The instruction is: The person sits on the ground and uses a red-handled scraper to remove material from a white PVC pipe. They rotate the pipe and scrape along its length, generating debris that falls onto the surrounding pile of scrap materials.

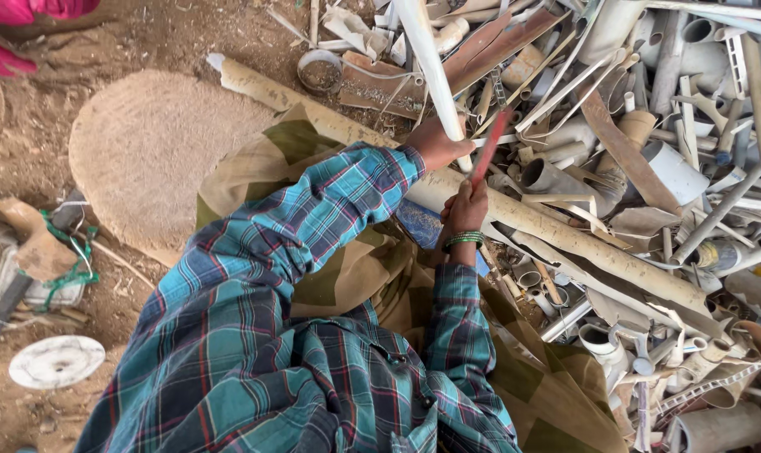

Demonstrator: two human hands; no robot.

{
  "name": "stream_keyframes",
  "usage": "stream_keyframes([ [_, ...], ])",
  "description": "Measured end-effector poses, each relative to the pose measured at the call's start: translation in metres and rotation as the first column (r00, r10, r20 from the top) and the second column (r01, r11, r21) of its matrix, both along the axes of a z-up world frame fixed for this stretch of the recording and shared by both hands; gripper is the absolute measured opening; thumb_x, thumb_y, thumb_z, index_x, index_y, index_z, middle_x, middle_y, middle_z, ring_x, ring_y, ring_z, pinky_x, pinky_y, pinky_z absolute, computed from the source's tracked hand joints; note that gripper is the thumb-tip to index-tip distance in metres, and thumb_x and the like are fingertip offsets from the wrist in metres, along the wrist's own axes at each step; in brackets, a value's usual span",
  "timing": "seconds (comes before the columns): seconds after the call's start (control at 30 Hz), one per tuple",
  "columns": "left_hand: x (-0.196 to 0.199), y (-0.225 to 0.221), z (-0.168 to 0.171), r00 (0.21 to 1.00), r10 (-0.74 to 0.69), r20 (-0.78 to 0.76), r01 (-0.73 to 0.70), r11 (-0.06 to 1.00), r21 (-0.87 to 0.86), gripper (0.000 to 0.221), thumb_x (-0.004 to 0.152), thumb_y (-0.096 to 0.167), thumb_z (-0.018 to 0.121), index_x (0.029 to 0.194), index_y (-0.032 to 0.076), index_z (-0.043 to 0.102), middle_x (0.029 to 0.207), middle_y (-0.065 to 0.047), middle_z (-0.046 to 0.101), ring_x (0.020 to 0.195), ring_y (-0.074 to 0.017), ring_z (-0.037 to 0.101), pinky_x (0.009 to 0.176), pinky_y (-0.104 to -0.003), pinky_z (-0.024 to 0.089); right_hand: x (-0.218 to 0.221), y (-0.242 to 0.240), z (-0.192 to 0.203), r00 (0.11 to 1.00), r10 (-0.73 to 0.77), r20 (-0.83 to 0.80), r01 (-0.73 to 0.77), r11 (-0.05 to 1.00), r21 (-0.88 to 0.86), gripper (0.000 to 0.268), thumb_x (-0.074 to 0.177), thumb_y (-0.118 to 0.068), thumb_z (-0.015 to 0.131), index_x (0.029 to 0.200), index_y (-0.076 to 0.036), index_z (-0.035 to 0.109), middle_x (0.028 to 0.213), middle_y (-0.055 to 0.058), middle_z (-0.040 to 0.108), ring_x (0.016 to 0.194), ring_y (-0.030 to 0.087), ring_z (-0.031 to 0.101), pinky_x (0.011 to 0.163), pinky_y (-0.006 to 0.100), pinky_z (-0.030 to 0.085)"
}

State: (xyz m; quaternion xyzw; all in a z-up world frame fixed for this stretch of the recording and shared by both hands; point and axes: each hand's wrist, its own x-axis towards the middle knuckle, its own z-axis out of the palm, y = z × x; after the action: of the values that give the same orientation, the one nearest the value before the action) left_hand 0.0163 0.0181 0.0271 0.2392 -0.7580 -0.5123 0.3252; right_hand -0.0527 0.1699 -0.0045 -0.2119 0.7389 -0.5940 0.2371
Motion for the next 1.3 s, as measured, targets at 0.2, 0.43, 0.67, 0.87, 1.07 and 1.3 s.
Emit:
stream_keyframes([
  [0.2, 0.001, 0.003, -0.008, 0.999, -0.024, 0.046, 0.024, 1.0, 0.011, 0.027, 0.084, 0.036, 0.073, 0.087, 0.011, 0.064, 0.078, -0.008, 0.07, 0.074, -0.0252, 0.072, 0.07, -0.041, 0.057, -0.007, 0.002, -0.023, 0.985, -0.037, -0.17, 0.045, 0.998, 0.043, 0.015, 0.104, -0.019, 0.048, 0.111, -0.007, 0.051, 0.055, 0.006, 0.055, 0.037, 0.014, 0.052, 0.031, 0.032, 0.04],
  [0.43, 0.009, -0.001, 0.002, 1.0, 0.003, -0.026, -0.006, 0.993, -0.119, 0.03, 0.082, 0.035, 0.078, 0.084, 0.007, 0.065, 0.072, -0.01, 0.067, 0.07, -0.0271, 0.068, 0.065, -0.042, 0.053, -0.02, 0.004, -0.044, 0.999, -0.042, -0.032, 0.045, 0.994, 0.102, 0.017, 0.105, -0.022, 0.047, 0.101, -0.006, 0.047, 0.054, 0.008, 0.055, 0.037, 0.018, 0.052, 0.031, 0.035, 0.041],
  [0.67, 0.022, 0.002, 0.013, 1.0, 0.002, 0.01, -0.002, 1.0, -0.011, 0.028, 0.081, 0.034, 0.075, 0.088, 0.009, 0.067, 0.073, -0.01, 0.069, 0.07, -0.0275, 0.07, 0.066, -0.042, 0.055, -0.006, -0.001, -0.039, 0.993, -0.111, 0.044, 0.104, 0.985, 0.138, 0.017, 0.105, -0.022, 0.045, 0.1, -0.006, 0.047, 0.055, 0.009, 0.054, 0.036, 0.019, 0.051, 0.031, 0.036, 0.04],
  [0.87, 0.025, -0.006, 0.018, 0.999, 0.027, 0.03, -0.024, 0.997, -0.075, 0.026, 0.083, 0.031, 0.076, 0.085, 0.007, 0.066, 0.07, -0.011, 0.067, 0.068, -0.0267, 0.069, 0.065, -0.041, 0.054, 0.003, -0.002, -0.03, 0.998, -0.063, -0.02, 0.065, 0.985, 0.16, 0.014, 0.103, -0.02, 0.048, 0.102, -0.007, 0.05, 0.056, 0.008, 0.055, 0.038, 0.018, 0.054, 0.033, 0.035, 0.043],
  [1.07, 0.024, -0.008, 0.015, 0.999, -0.02, 0.029, 0.022, 0.996, -0.082, 0.028, 0.086, 0.031, 0.075, 0.084, 0.006, 0.063, 0.067, -0.011, 0.066, 0.064, -0.024, 0.069, 0.062, -0.041, 0.054, 0.003, -0.004, -0.024, 0.998, -0.062, -0.024, 0.065, 0.982, 0.176, 0.015, 0.103, -0.021, 0.049, 0.104, -0.005, 0.051, 0.057, 0.009, 0.056, 0.038, 0.017, 0.053, 0.033, 0.035, 0.043],
  [1.3, 0.025, -0.009, 0.012, 0.999, -0.039, 0.01, 0.039, 0.997, -0.064, 0.026, 0.087, 0.028, 0.077, 0.081, 0.006, 0.065, 0.066, -0.01, 0.069, 0.061, -0.0183, 0.07, 0.058, -0.036, 0.056, 0.01, -0.002, -0.031, 0.997, -0.072, -0.017, 0.074, 0.982, 0.175, 0.015, 0.103, -0.02, 0.05, 0.104, -0.006, 0.051, 0.058, 0.009, 0.057, 0.039, 0.018, 0.053, 0.034, 0.036, 0.044],
])
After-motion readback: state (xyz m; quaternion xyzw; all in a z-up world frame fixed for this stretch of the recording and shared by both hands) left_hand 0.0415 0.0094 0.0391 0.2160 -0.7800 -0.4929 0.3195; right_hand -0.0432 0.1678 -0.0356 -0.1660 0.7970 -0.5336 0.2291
